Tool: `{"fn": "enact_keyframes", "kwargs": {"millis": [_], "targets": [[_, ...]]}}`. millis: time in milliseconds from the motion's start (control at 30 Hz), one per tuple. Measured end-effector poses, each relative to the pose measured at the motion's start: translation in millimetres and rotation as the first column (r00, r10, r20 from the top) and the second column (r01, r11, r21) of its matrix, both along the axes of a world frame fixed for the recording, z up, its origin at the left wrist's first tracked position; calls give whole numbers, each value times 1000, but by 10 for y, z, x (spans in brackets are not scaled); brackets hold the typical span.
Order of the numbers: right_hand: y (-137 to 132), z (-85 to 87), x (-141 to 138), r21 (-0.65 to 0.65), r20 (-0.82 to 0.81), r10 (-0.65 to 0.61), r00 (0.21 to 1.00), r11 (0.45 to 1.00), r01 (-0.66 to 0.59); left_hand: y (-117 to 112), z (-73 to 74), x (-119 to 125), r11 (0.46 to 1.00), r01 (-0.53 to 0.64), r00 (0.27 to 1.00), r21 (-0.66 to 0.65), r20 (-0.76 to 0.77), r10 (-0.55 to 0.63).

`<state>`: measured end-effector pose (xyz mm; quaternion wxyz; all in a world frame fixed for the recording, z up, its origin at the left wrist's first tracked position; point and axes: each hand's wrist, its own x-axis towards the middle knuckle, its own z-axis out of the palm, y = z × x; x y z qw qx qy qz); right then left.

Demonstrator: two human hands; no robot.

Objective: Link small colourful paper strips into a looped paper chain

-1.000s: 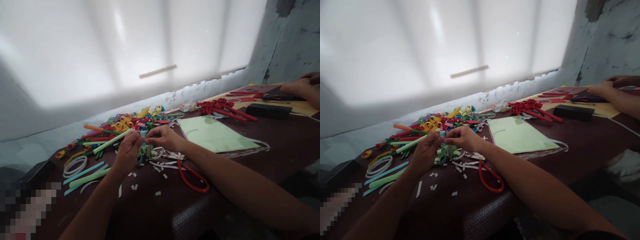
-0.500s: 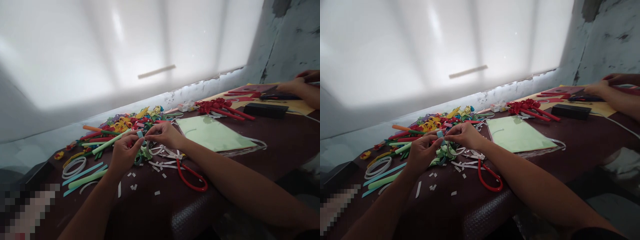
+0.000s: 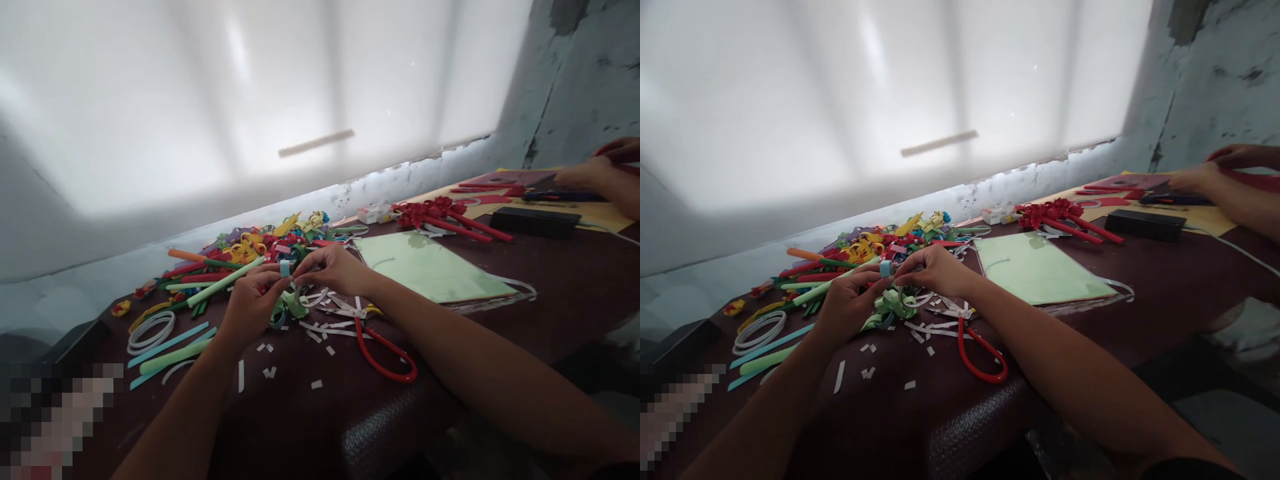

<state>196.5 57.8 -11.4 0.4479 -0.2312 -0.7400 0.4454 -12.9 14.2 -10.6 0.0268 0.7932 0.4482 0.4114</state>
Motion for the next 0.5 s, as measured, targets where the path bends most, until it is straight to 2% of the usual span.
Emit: {"fn": "enact_keyframes", "kwargs": {"millis": [300,500], "targets": [[-100,-19,-92,48,-47,-74,996,996,77,-43,-36,82,992,-81,996,101,52,76],[-107,-68,-177,173,-75,-162,984,970,172,-37,-62,125,988,-113,980,108,175,93]]}}
